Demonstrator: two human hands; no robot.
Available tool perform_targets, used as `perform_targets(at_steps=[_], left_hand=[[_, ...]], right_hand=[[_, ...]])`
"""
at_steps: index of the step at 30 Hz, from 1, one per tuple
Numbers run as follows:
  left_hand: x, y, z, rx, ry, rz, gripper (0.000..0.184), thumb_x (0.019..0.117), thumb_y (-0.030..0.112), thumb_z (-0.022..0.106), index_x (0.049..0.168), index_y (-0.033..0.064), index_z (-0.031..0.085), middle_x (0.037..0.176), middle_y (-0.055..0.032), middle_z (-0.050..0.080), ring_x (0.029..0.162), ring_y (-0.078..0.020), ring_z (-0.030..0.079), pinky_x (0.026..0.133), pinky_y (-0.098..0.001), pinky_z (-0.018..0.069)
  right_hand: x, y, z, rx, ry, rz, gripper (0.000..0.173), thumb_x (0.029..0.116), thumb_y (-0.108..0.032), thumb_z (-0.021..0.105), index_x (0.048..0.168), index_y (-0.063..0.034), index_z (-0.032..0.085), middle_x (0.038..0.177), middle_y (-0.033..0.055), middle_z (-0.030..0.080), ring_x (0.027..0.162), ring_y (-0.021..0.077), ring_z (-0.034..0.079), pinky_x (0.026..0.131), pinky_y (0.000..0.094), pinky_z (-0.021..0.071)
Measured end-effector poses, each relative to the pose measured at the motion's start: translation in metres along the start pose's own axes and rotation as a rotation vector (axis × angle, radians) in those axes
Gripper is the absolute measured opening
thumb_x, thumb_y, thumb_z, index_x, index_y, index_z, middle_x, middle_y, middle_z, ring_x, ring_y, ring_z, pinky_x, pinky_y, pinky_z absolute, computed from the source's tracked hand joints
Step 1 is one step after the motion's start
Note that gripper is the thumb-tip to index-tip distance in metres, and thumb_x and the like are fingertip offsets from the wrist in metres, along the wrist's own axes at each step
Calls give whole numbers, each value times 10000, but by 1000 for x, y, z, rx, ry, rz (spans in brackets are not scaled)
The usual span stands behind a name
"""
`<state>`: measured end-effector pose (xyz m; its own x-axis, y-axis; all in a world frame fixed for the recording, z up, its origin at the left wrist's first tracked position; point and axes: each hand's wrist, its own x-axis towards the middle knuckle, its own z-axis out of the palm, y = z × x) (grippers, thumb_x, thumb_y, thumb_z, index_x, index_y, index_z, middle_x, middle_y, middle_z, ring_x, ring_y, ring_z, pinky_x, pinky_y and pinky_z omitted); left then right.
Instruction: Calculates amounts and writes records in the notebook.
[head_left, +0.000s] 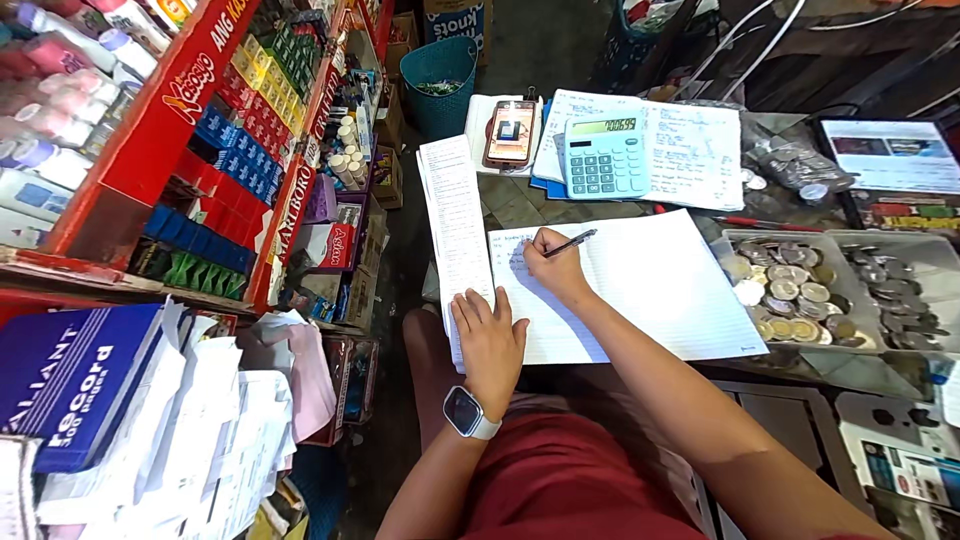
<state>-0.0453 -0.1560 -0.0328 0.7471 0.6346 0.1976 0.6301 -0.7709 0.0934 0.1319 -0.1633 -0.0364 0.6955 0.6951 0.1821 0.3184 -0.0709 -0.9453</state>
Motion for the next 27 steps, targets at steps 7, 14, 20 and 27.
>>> perform_targets(at_steps=[7,14,20,27], left_hand=[[1,0,0,6,0,1,613,1002,534,479,1405,99,634,1337,-366,588,1245,-569,563,1113,-653,368],[0,0,1,10,13,1,609,1002,535,478,1401,104,639,1333,-361,593,1239,-562,572,1111,-646,375],[0,-1,3,10,30,9,612,1000,534,480,1392,93,644,1323,-361,599,1229,-568,575,1107,-653,377],[0,-1,2,7,12,8,613,1006,532,469,1402,94,636,1333,-362,592,1240,-569,566,1113,-654,367]], right_hand=[[1,-1,0,-5,21,2,351,933,12,581,668,-104,383,551,-29,402,462,28,410,473,178,383],[0,-1,-4,22,1,49,342,934,6,587,676,-106,393,533,-32,416,446,32,446,462,184,409],[1,2,-4,-12,3,-5,350,928,0,581,661,-105,380,553,-31,394,462,33,407,474,183,380],[1,1,-3,-35,21,-4,357,913,9,573,649,-116,368,540,-42,360,460,25,359,467,178,322]])
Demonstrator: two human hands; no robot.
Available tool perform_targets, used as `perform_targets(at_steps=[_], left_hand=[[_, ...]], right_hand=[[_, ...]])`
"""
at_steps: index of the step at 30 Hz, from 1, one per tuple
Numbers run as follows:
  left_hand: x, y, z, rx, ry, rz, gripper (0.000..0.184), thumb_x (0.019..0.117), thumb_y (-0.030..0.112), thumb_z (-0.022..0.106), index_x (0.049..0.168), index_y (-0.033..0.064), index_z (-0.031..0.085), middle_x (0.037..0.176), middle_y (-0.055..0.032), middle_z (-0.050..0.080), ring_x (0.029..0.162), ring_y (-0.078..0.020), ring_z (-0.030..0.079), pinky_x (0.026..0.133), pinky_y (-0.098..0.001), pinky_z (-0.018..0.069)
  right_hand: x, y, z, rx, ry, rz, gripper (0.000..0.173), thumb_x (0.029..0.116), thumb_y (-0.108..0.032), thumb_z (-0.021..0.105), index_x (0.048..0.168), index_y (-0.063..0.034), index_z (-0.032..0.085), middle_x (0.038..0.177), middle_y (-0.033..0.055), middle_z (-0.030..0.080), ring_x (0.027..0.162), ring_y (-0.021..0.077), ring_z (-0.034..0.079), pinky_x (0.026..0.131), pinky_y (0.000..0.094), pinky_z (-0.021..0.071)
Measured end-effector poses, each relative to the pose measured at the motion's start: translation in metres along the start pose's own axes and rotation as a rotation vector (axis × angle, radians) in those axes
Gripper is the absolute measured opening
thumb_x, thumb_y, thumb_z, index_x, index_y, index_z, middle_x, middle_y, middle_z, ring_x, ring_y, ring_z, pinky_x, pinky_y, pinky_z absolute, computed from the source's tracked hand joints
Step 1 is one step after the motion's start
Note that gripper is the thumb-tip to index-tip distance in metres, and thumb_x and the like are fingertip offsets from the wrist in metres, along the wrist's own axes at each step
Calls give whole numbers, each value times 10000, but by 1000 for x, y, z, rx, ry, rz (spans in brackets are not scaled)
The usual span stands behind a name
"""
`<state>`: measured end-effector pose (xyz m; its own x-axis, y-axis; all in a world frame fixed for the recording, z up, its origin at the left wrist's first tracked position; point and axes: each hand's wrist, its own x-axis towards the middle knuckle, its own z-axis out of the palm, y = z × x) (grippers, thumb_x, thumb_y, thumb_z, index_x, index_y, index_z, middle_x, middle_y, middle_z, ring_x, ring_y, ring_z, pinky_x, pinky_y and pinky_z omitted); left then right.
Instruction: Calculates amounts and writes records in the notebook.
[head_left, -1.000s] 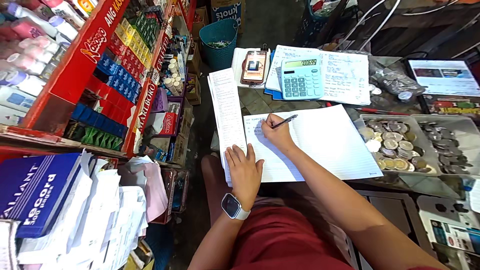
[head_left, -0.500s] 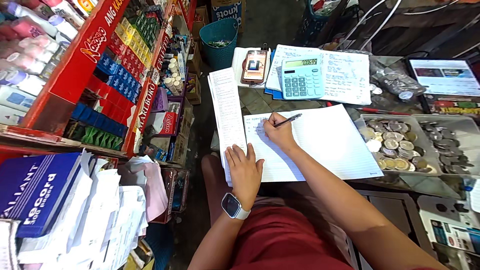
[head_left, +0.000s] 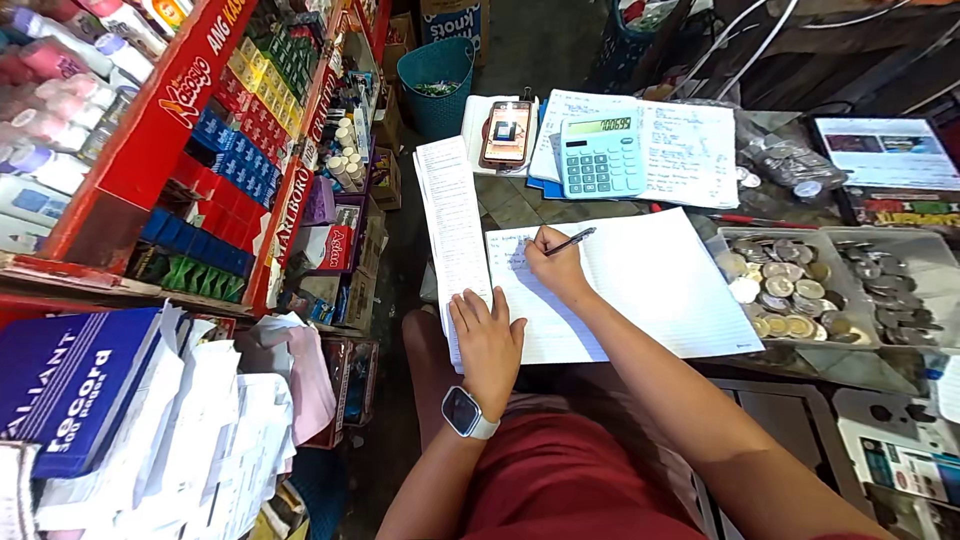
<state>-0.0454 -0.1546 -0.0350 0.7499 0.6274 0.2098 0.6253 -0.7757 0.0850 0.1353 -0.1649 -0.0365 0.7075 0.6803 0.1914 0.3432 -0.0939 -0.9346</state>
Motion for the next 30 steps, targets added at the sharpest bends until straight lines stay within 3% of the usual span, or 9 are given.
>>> perform_targets(at_steps=[5,19,23,30], left_hand=[[0,-1,0,6,1,-1,614,1005,536,469,1401,97,637,1332,-361,593,1239,-565,570,1111,-650,372],[2,6,-6,5,-48,-15,609,1010,521,475,1420,94,618,1359,-363,575,1257,-562,559,1123,-633,372],[2,4,-3,-37,-31,-11,608,1006,503,500,1415,69,618,1355,-383,566,1253,-586,549,1112,-668,362],[0,-1,-1,-21,6,2,611,997,521,497,1391,76,641,1335,-375,585,1243,-582,559,1107,-662,370]], right_hand=[[-1,0,1,8,17,-2,348,941,-5,572,666,-103,384,564,-23,388,471,39,390,474,186,356],[-1,0,-5,-15,16,-15,358,887,4,581,645,-133,353,551,-55,360,475,4,359,477,165,315],[-2,-7,-13,-15,-15,95,310,926,1,604,692,-74,416,547,-16,464,463,42,501,485,201,461],[-1,0,-9,-16,-8,23,322,923,1,590,670,-82,410,550,-25,402,469,36,420,482,187,385]])
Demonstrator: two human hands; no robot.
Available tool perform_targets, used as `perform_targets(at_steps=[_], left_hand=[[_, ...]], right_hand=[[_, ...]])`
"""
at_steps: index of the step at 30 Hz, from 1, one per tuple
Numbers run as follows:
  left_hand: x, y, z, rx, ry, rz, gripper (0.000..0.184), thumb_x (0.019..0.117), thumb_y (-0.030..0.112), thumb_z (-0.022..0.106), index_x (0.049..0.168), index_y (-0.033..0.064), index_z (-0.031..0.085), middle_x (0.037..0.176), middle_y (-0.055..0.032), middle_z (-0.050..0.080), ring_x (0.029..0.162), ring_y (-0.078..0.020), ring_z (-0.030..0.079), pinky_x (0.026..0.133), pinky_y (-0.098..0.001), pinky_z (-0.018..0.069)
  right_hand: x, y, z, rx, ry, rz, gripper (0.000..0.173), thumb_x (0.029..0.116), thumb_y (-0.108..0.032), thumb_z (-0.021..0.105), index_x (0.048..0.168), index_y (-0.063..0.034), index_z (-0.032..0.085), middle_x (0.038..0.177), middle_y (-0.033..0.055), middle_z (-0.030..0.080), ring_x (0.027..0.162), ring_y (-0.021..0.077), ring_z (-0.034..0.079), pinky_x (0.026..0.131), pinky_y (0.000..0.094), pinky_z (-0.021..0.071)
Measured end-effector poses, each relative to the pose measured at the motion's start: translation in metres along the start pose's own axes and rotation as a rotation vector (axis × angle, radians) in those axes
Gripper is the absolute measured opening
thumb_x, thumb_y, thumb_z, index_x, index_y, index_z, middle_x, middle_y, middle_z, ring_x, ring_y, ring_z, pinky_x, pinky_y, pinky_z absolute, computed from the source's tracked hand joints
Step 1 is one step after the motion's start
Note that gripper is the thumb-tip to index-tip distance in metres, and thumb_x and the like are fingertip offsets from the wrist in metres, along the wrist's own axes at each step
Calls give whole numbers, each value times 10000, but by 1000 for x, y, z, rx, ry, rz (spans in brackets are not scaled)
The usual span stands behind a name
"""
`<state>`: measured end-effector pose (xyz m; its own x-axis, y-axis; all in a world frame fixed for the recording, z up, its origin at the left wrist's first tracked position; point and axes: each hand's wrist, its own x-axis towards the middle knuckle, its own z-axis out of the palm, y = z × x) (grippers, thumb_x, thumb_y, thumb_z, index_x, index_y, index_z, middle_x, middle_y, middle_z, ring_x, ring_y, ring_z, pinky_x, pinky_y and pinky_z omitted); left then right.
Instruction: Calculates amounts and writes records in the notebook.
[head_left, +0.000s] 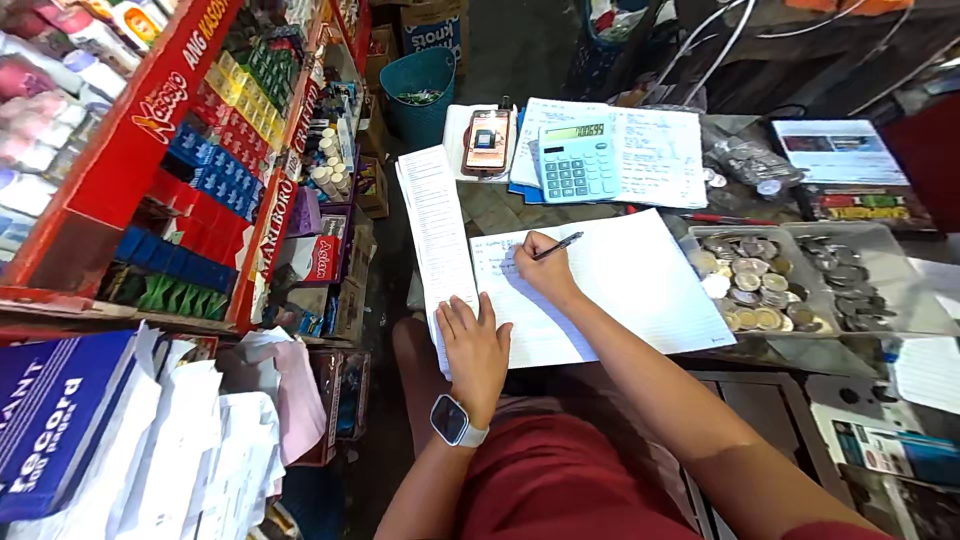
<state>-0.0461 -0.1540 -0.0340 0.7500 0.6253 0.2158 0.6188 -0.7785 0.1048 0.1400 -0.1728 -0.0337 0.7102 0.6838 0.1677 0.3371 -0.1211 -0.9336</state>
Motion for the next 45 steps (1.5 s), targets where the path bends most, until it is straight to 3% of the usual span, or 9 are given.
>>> perform_targets(at_steps=[4,11,18,29,40,45], left_hand=[[-1,-2,0,0,-11,-1,616,1001,523,488,1403,78,631,1340,-377,580,1249,-585,553,1116,-665,355],[0,-1,-1,12,-16,-7,618,1001,531,484,1403,85,633,1343,-370,582,1245,-580,558,1114,-656,363],[0,-1,0,10,-20,-7,614,1003,525,482,1403,85,633,1347,-373,577,1249,-583,554,1115,-657,362],[0,-2,1,19,2,4,602,1007,519,477,1397,90,639,1332,-372,587,1235,-584,563,1100,-657,380],[0,-1,0,37,-9,2,606,1007,526,474,1397,93,640,1333,-371,588,1234,-576,568,1101,-653,381],[0,-1,0,37,-2,4,605,1006,527,474,1391,94,646,1328,-373,590,1228,-577,572,1097,-653,385]], right_hand=[[0,1,2,15,8,-5,336,919,4,581,659,-97,394,544,-34,380,466,30,390,476,184,353],[0,2,2,36,32,19,337,937,2,573,674,-100,389,548,-33,388,462,32,402,476,179,374],[-1,2,3,16,34,-19,349,926,6,578,659,-98,379,569,-31,370,490,28,361,486,175,311],[-1,2,2,3,64,-36,356,909,12,571,642,-105,366,555,-41,349,484,18,337,482,170,284],[-2,3,-2,37,87,14,349,929,4,571,664,-109,374,555,-40,367,470,22,368,475,174,334],[-2,0,-2,11,78,14,355,915,15,568,652,-113,367,548,-48,341,466,21,338,474,171,298]])
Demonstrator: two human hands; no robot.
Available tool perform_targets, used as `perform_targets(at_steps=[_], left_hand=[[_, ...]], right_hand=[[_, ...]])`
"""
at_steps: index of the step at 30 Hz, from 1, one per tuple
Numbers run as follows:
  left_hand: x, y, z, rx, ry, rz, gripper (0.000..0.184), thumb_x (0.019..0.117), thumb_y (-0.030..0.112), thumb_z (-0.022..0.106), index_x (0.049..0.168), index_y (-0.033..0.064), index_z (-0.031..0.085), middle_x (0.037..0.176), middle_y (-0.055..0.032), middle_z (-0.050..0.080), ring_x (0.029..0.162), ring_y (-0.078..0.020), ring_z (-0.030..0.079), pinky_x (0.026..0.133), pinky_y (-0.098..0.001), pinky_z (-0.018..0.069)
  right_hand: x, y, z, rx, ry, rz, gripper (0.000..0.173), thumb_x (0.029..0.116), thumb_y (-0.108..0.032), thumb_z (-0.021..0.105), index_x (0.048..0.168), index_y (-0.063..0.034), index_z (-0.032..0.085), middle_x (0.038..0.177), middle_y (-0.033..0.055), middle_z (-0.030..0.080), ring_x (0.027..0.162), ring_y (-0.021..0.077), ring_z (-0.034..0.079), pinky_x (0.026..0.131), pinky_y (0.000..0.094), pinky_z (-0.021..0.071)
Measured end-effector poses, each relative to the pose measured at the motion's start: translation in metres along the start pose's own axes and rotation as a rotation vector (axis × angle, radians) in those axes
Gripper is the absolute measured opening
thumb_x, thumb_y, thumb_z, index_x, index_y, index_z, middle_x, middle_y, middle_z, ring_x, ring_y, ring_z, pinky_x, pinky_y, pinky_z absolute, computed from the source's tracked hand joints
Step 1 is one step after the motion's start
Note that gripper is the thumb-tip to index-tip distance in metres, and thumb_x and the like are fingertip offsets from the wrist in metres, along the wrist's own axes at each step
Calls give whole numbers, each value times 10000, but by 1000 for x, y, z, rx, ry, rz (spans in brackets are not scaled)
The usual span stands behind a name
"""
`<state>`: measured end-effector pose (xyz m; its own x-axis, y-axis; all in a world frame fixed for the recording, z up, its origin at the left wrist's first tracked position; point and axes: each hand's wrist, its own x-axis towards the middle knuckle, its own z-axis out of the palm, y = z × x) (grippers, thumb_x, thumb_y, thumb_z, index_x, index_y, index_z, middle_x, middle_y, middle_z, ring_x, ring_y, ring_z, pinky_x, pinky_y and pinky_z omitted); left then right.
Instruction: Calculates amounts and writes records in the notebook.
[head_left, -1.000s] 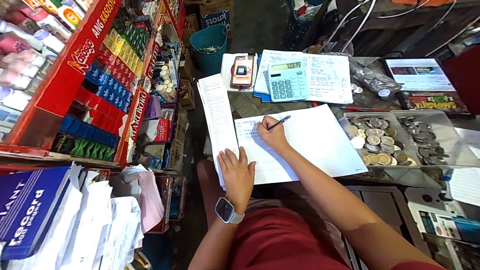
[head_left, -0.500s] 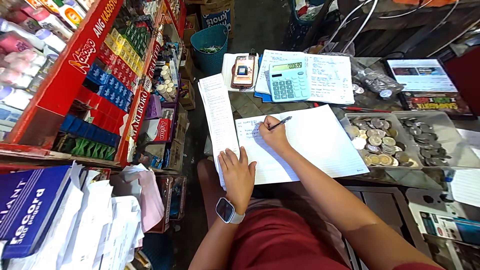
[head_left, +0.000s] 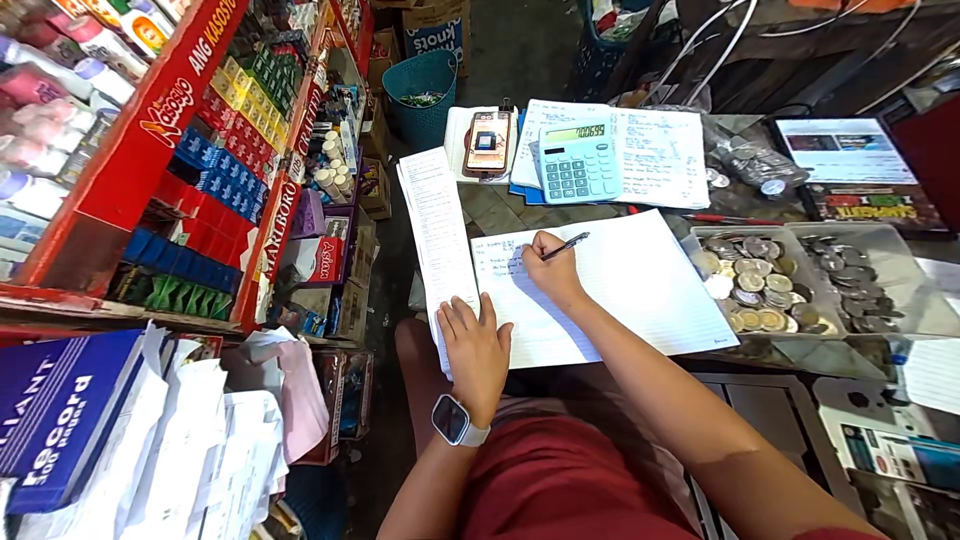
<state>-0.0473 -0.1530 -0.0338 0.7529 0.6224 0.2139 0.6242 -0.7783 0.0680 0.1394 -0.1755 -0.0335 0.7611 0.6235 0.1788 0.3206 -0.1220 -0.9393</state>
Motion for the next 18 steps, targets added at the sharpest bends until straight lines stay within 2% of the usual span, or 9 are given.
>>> perform_targets(at_steps=[7,18], left_hand=[[0,-1,3,-26,13,-1,596,1006,516,484,1389,88,646,1327,-379,586,1235,-584,562,1101,-659,379],[0,0,0,-15,-17,-6,605,1008,520,478,1403,90,634,1339,-374,583,1242,-582,559,1107,-656,373]], right_hand=[[2,3,-3,-24,-24,11,339,906,1,585,658,-108,380,541,-35,371,463,36,377,474,193,346],[0,2,-3,12,9,1,362,912,16,572,650,-118,361,541,-47,345,462,22,341,470,175,302]])
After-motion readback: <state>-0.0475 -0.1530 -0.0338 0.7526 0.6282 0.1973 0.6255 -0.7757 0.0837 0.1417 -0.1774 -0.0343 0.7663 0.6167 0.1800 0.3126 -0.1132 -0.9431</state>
